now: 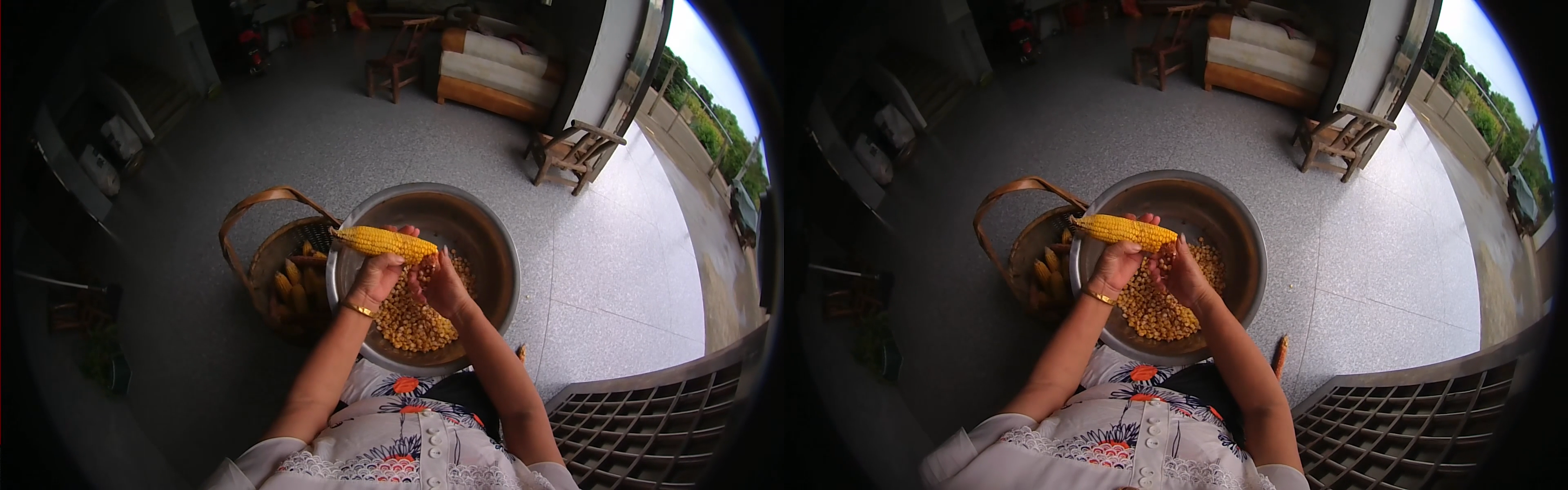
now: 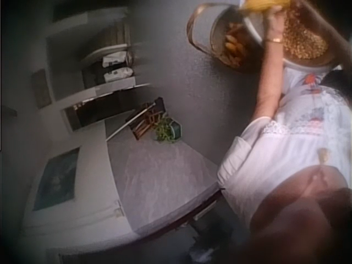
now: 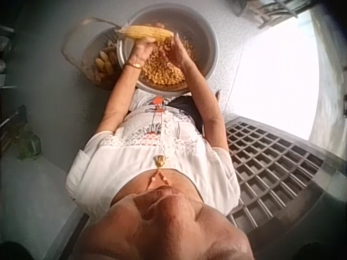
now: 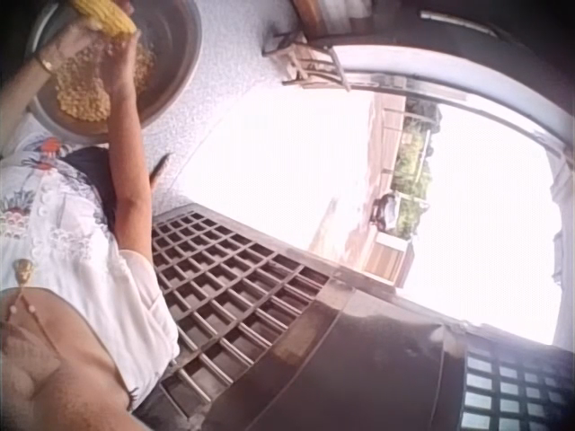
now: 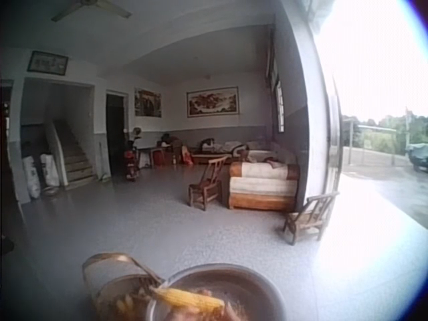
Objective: The person shells corn by stripping kernels off corn cobs into a metal bowl by hand.
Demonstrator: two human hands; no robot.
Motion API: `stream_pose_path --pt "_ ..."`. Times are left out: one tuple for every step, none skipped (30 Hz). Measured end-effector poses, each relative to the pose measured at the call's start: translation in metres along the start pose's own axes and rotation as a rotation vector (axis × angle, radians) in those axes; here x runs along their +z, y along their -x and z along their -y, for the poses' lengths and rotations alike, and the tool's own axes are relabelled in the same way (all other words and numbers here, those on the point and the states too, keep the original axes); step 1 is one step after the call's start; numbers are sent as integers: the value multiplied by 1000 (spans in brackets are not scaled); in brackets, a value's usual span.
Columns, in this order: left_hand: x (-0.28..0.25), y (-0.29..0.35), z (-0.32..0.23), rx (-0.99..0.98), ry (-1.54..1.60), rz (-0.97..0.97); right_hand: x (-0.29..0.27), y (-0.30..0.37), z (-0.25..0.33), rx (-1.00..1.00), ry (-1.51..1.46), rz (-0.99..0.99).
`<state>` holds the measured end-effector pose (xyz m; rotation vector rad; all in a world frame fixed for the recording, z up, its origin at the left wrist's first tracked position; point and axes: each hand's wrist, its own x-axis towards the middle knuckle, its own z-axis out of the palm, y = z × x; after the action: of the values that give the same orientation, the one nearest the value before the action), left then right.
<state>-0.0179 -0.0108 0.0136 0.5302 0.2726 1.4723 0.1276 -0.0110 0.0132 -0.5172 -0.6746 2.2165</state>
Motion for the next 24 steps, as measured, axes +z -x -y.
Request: stream_pose_path --pt "0 0 1 -10 -38 58 -7 -2 -1 13 52 -10" --pt "1 0 1 -10 -38 59 -11 -3 -1 27 104 -21" --pt "2 0 1 -15 -61 64 -10 -3 -2 28 104 -21" --pt "2 1 1 -20 -84 68 -7 -2 -2 13 124 -68" --pt "0 0 1 -20 -85 67 -6 -2 -2 -2 144 -115" --pt "-1 -1 1 -10 -52 41 -11 -3 -3 -3 144 -116" --pt "-1 -2 2 0 -20 16 -18 -6 -5 -45 252 -70" --pt "-2 -2 2 -2 -20 17 -22 -8 -6 -87 360 -24" --pt "-1 -2 2 -11 0 -9 -20 -8 -7 -87 359 -24" --pt "0 -1 1 -19 19 -36 -17 -7 -8 -90 318 -65" --pt "0 -1 1 -21 19 -36 -14 -6 -9 -93 277 -106" --pt "1 0 0 -18 16 -21 -8 -3 -6 -92 277 -106" --pt "1 0 0 -16 13 -6 -1 -1 -2 -59 147 -77" --pt "0 0 0 -15 13 -7 3 0 -1 -25 18 -47" --pt "0 0 0 -16 -17 28 2 0 0 -26 19 -48" --pt "1 -1 0 -16 -47 63 0 0 -1 -16 17 -68" --pt "1 0 0 -16 -47 63 -2 -1 -1 -5 15 -88" --pt "2 0 1 -25 -78 74 -3 -1 -2 -5 15 -88" --pt "2 1 1 -35 -110 84 -4 -2 -2 -15 68 -122" --pt "1 0 2 -34 -110 83 -6 -2 -3 -25 122 -155" --pt "1 0 2 -22 -71 72 -8 -3 -3 -25 122 -155" --pt "0 -1 2 -10 -33 62 -11 -3 -4 -49 193 -130" --pt "0 -1 2 -9 -33 61 -14 -4 -5 -72 265 -106" --pt "1 -1 1 -9 18 27 -16 -5 -6 -73 265 -107"
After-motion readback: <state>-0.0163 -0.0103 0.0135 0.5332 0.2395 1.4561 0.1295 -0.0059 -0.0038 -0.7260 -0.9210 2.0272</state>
